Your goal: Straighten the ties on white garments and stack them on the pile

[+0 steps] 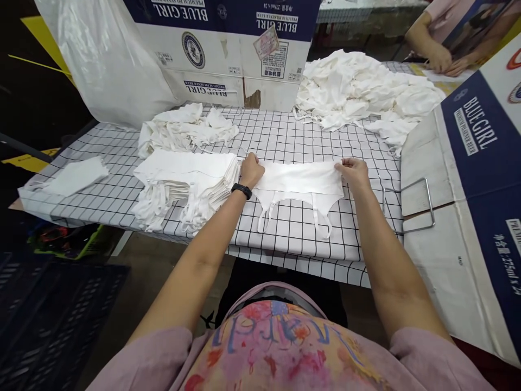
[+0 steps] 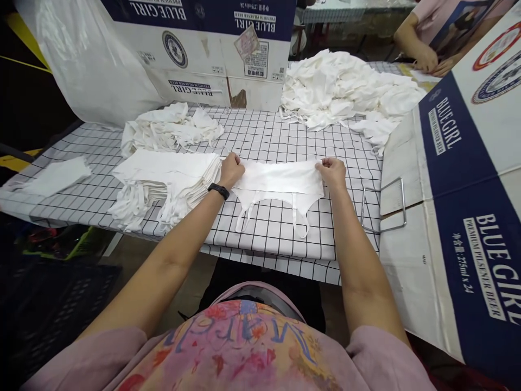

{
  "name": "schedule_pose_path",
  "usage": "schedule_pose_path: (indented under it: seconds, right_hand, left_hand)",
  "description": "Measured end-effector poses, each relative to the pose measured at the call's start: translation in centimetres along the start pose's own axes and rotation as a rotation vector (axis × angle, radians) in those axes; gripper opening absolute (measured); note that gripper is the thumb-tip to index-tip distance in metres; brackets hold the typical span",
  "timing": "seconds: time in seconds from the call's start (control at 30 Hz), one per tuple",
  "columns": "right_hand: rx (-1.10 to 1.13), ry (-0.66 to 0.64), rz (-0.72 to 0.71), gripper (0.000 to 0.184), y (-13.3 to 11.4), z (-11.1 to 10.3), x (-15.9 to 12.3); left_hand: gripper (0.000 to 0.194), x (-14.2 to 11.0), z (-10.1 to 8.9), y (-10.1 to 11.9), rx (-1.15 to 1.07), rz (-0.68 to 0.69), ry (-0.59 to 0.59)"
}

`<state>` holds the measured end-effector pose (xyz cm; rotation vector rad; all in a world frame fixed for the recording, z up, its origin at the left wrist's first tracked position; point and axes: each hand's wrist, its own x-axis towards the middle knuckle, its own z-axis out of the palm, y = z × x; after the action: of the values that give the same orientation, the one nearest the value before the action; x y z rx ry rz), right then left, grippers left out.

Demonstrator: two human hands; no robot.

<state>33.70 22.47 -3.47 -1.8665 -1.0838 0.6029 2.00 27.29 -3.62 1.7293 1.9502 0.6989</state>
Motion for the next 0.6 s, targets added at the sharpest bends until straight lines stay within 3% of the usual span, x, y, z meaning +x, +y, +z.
schedule_pose_path:
  seconds: [0.07, 0.23, 0.4, 0.6]
  right_hand:
    - [0.025, 0.026, -0.012, 0.015, -0.4, -0.5, -0.4]
    - [0.248, 0.134, -0.097, 0.008, -2.5, -3.0, -1.4]
    - [0.405, 0.179, -0.175, 0.011, -6.9, -6.0, -1.8]
    - [0.402, 0.28, -0.312, 0.016, -11.5, -7.9, -1.6]
  left_hand:
    - [0.039, -0.5, -0.4, 0.2, -0.066, 0.025, 0.032]
    - [0.011, -1.3, -2.8, 1.7, -0.239, 0.139, 0.12]
    - [0.01, -0.9, -6.4, 4.8, -0.343, 0.25, 0.202]
    - [0.01, 0.1, -10.2, 7.8, -0.406, 0.361, 0.303]
